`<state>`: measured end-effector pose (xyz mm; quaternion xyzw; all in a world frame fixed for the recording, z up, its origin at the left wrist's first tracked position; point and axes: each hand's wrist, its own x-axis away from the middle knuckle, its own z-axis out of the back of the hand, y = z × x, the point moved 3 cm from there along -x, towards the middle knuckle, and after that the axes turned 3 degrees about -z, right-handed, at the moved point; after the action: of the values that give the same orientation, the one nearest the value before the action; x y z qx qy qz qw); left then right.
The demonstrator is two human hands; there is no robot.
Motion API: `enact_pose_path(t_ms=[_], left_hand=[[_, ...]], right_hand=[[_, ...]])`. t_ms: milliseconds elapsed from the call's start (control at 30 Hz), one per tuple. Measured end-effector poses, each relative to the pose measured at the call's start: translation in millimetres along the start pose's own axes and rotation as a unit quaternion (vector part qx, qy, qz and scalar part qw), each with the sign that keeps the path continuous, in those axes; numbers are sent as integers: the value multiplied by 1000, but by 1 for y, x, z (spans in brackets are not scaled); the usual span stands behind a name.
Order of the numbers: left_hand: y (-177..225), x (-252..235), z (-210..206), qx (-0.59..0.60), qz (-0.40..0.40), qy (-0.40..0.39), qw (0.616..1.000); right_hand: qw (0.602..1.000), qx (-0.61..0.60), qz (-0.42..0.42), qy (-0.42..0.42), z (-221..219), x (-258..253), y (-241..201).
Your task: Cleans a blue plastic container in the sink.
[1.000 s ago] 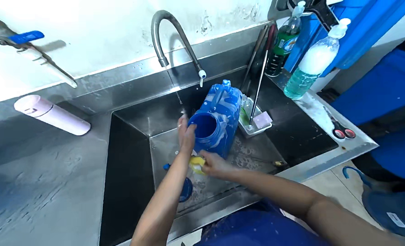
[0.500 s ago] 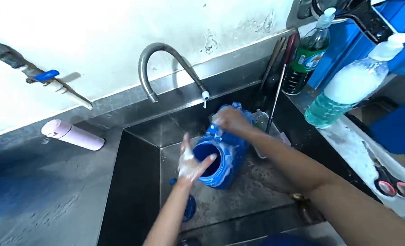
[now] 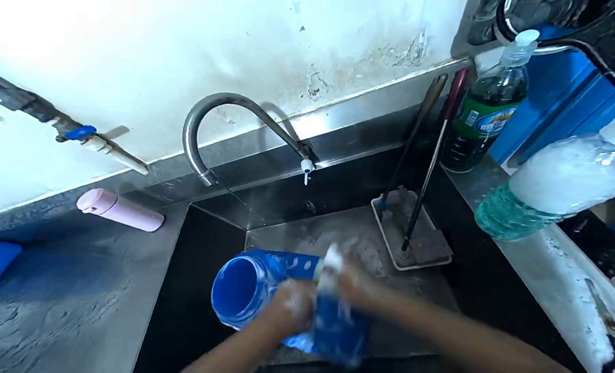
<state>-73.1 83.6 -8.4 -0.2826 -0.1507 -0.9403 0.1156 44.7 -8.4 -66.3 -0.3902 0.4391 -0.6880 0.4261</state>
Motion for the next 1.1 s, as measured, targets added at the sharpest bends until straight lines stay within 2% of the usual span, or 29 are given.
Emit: enact_pose_path(t_ms=[33,67,100,167,200,233,267,333,367,433,467,533,600,633,667,767,800,833,867,900,933,1000,1033,1067,1100], left_hand=[[4,17,-10,12,23,-16,1000],[5,30,-22,8,26,2,1000],[2,39,-34,-18,-6,81,997],[-9,41,-51,-60,-74,286,953],[-14,42,-53,-50,-69,333,939],[-24,46,-49,-34,-52,374,925],[-40,48,-41,-12,-25,426,904],[-76,62,-36,68,39,505,860],[-93,68,-40,113,70,525,841],[-132,70,-72,231,95,509,824],[-154,70,-94,297,101,453,834],[-195,64,-133,419,101,313,846],[-213,61,-144,467,106,279,832],[-215,58,-140,458,122,292,831],[-214,56,-134,427,144,303,840],[-214,56,-130,365,158,292,870],[-214,58,-132,354,147,282,879],[-214,62,-133,346,134,275,887],[-215,65,-134,346,119,275,889],[-215,65,-133,353,109,277,887],[-214,63,-131,359,106,277,885],[-214,62,-130,365,109,266,886],[-212,62,-130,367,110,264,885],[-212,60,-128,368,112,266,884],[-212,60,-127,366,114,270,883]], right_hand=[[998,15,63,-23,-21,27,-15],[994,14,106,-17,-36,40,-13],[994,-14,108,4,-43,38,6],[995,-96,3,20,-30,9,59],[988,-142,-55,31,-20,3,71],[975,-193,-96,49,-9,2,60],[960,-246,-98,87,3,3,27],[929,-341,-43,137,-1,16,-44],[935,-325,-22,140,-16,19,-64],[979,-119,4,163,-43,7,-52],[983,16,-11,185,-42,-4,-27],[942,203,-115,242,2,-21,27],[895,252,-234,282,29,-30,60],[890,265,-248,277,10,-38,59],[897,291,-216,252,-33,-48,47],[952,292,-19,86,-207,-59,-25],[958,283,24,33,-236,-55,-37],[958,281,47,32,-240,-47,-36],[954,286,39,85,-219,-37,-26],[939,309,-10,152,-177,-27,-8],[910,346,-82,215,-121,-18,14],[853,349,-285,265,-23,-10,49],[829,327,-352,287,-2,-17,55],[828,325,-353,289,-12,-32,50],[852,337,-295,272,-50,-53,37]])
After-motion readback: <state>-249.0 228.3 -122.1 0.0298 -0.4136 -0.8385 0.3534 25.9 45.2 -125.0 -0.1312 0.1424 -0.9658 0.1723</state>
